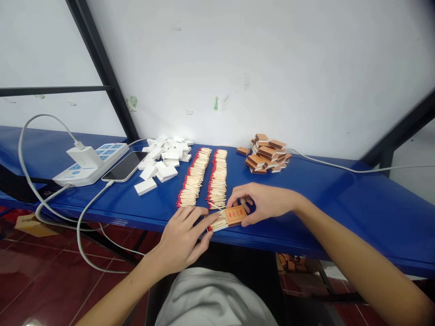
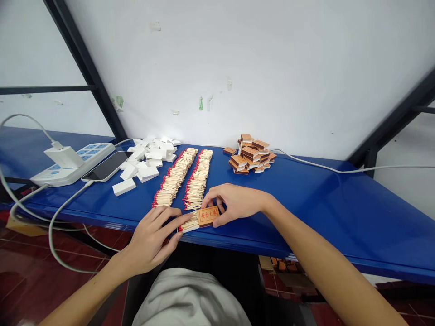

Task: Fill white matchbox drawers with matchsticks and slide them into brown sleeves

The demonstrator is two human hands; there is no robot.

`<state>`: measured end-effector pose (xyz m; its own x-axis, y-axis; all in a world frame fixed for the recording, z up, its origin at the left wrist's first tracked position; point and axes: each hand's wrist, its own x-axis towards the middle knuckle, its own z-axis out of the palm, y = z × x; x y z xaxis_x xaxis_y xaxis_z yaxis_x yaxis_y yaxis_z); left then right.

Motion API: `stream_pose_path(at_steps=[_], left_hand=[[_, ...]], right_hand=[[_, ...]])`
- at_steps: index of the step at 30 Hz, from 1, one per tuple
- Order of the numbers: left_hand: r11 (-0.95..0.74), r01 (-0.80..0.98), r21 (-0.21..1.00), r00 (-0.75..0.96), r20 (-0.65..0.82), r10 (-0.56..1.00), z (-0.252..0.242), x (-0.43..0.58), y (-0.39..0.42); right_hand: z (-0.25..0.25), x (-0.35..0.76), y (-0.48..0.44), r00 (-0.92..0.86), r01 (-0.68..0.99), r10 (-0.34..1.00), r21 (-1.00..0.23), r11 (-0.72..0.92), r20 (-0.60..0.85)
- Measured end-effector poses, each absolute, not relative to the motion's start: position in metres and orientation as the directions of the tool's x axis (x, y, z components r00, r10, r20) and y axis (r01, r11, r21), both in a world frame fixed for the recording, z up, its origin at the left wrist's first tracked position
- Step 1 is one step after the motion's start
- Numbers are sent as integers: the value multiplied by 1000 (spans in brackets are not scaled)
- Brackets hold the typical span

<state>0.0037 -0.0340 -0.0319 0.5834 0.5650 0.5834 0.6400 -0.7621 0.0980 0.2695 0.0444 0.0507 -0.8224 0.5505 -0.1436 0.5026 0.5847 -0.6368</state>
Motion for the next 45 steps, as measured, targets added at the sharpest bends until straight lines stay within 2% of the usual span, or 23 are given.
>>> stream_pose_path(at_steps=[7,15,34,45], left_hand=[[-768,625,138,556,612,562,-35,3,-34],[-775,584,239,439,710,550,-38,5,-33],[-799,576,175,412,782,468,-42,6,-31],[-801,569,185,442,753,488,-42,6,-30]], right_hand=[[48,272,46,-820,506,555,-636,583,-144],[47,272,46,-825,495,555,-607,621,-105],[47,272,46,-822,505,558,-598,622,-114],[48,271,45,-845,471,523,-613,634,-109]])
